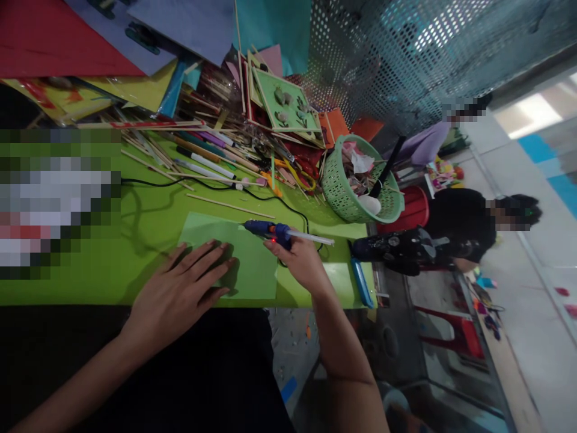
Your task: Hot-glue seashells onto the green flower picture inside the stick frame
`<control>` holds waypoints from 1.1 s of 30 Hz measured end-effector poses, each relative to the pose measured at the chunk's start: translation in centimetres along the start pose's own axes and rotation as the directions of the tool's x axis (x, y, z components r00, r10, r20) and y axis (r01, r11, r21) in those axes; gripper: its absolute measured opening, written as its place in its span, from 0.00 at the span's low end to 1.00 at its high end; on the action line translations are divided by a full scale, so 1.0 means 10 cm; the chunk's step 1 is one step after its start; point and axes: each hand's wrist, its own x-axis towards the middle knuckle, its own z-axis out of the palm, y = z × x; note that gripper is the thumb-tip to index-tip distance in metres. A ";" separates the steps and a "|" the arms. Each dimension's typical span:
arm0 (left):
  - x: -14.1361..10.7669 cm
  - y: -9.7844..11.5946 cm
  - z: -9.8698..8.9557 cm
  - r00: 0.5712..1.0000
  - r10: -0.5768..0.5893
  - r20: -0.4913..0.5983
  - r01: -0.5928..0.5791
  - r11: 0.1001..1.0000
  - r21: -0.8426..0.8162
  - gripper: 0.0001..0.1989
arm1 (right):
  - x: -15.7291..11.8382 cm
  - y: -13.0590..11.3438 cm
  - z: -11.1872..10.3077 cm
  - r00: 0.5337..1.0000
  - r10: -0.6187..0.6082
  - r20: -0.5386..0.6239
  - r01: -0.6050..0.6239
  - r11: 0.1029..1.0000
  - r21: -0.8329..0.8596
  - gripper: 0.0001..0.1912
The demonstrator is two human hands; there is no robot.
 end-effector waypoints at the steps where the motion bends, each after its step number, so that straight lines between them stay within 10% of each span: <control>1: 0.00 0.00 0.00 1.000 0.001 -0.002 -0.001 1.000 -0.001 0.19 | -0.02 0.02 -0.02 1.000 0.012 -0.004 -0.012 1.000 -0.012 0.22; 33: 0.00 -0.01 0.00 1.000 0.010 0.019 -0.011 1.000 0.027 0.20 | -0.03 0.07 -0.04 1.000 0.022 -0.004 -0.022 1.000 0.001 0.23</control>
